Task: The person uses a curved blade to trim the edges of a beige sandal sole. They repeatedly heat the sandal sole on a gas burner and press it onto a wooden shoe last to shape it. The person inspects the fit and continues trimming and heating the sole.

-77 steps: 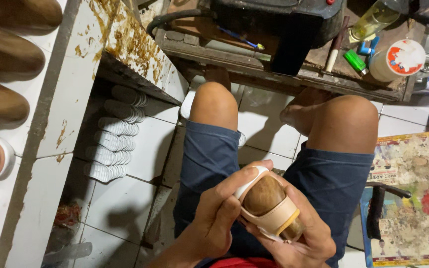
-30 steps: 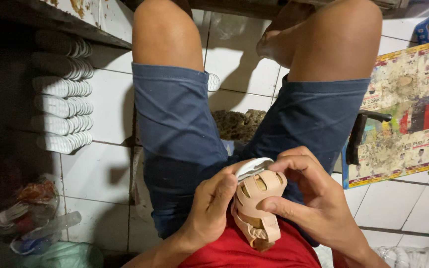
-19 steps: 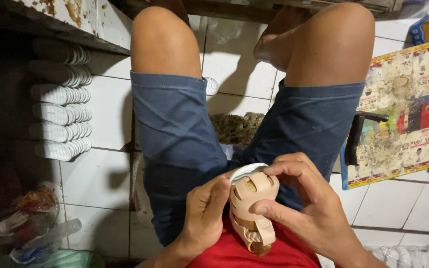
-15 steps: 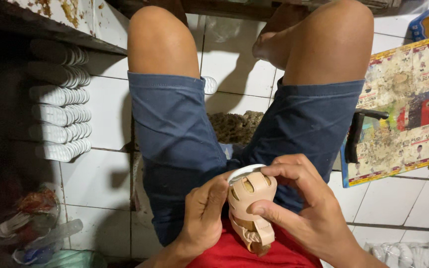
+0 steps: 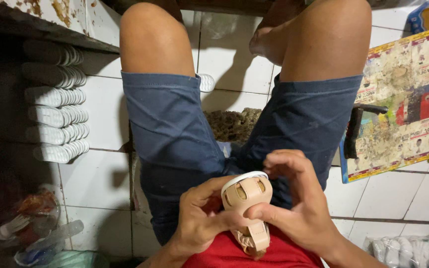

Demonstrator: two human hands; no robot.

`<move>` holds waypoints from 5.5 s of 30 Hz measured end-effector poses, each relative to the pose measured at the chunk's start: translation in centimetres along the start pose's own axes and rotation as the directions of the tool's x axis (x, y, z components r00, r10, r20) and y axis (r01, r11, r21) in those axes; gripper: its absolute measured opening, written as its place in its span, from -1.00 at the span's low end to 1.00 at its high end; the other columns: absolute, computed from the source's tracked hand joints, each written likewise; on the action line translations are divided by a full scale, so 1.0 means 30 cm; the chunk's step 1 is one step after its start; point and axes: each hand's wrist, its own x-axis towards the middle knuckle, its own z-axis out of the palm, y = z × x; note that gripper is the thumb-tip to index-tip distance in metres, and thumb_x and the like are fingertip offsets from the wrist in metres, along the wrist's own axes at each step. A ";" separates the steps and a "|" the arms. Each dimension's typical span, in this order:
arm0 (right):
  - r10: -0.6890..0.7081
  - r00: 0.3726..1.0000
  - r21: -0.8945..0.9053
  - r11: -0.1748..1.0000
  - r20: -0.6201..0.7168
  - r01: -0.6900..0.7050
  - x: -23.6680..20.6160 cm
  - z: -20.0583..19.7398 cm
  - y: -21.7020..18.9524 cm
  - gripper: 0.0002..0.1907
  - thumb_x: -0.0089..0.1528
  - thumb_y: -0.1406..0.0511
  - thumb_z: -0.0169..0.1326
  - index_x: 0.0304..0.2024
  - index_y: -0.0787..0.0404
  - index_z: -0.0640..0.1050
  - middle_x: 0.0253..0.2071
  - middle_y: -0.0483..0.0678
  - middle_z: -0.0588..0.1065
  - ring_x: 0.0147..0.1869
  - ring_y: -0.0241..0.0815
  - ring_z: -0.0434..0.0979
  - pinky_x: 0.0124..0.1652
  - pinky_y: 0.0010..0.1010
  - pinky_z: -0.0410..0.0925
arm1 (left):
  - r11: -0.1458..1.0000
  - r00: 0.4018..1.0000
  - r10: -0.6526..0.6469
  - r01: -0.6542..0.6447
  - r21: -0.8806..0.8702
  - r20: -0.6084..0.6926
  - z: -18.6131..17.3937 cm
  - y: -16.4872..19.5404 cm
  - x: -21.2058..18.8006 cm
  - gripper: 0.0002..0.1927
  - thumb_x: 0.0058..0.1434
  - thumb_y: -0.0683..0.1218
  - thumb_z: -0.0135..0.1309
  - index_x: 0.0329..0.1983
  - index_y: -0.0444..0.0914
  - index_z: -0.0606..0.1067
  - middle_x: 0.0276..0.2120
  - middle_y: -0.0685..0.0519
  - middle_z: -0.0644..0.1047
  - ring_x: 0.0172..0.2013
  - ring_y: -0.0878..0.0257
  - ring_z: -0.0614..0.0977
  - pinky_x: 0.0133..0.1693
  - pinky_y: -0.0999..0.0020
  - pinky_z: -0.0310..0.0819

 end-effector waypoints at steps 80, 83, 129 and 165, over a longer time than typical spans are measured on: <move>-0.262 0.960 -0.321 0.905 0.099 0.280 0.231 -0.143 -0.291 -0.61 0.09 0.45 0.20 0.00 0.34 0.59 -0.19 -0.01 0.65 -0.16 -0.25 0.73 -0.13 -0.45 0.54 | 0.997 0.993 -0.031 0.023 0.072 0.110 0.124 0.258 0.272 -0.26 0.11 0.00 0.19 0.33 -0.36 0.26 0.03 -0.12 0.48 0.06 0.15 0.56 0.14 0.24 0.48; -0.218 0.976 -0.340 0.915 0.031 0.215 0.222 -0.137 -0.262 -0.64 0.11 0.45 0.17 -0.01 0.29 0.63 -0.21 -0.04 0.67 -0.19 -0.28 0.72 -0.17 -0.49 0.55 | 0.999 0.997 -0.021 0.018 0.042 0.072 0.128 0.246 0.271 -0.25 0.09 0.01 0.22 0.31 -0.34 0.25 -0.01 -0.12 0.47 0.01 0.14 0.57 0.07 0.23 0.49; -0.020 0.992 -0.079 0.996 0.125 0.030 0.400 -0.287 -0.168 -0.70 0.20 0.41 0.15 -0.04 0.43 0.65 0.03 0.15 0.65 0.11 0.01 0.64 0.08 -0.30 0.51 | 0.957 0.963 -0.225 0.247 -0.153 0.150 0.043 0.219 0.517 -0.33 0.15 -0.04 0.12 0.28 -0.34 0.21 -0.06 -0.09 0.47 -0.07 0.19 0.57 -0.04 0.31 0.50; 0.163 0.984 0.190 0.966 0.079 -0.175 0.131 -0.271 -0.067 -0.63 0.12 0.37 0.12 -0.09 0.51 0.68 0.04 0.28 0.65 0.14 0.14 0.66 0.17 -0.18 0.43 | 0.944 0.987 -0.116 0.076 -0.320 -0.109 0.131 0.189 0.483 -0.39 0.19 -0.02 0.00 0.27 -0.37 0.27 -0.09 -0.12 0.48 -0.12 0.12 0.54 -0.06 0.25 0.48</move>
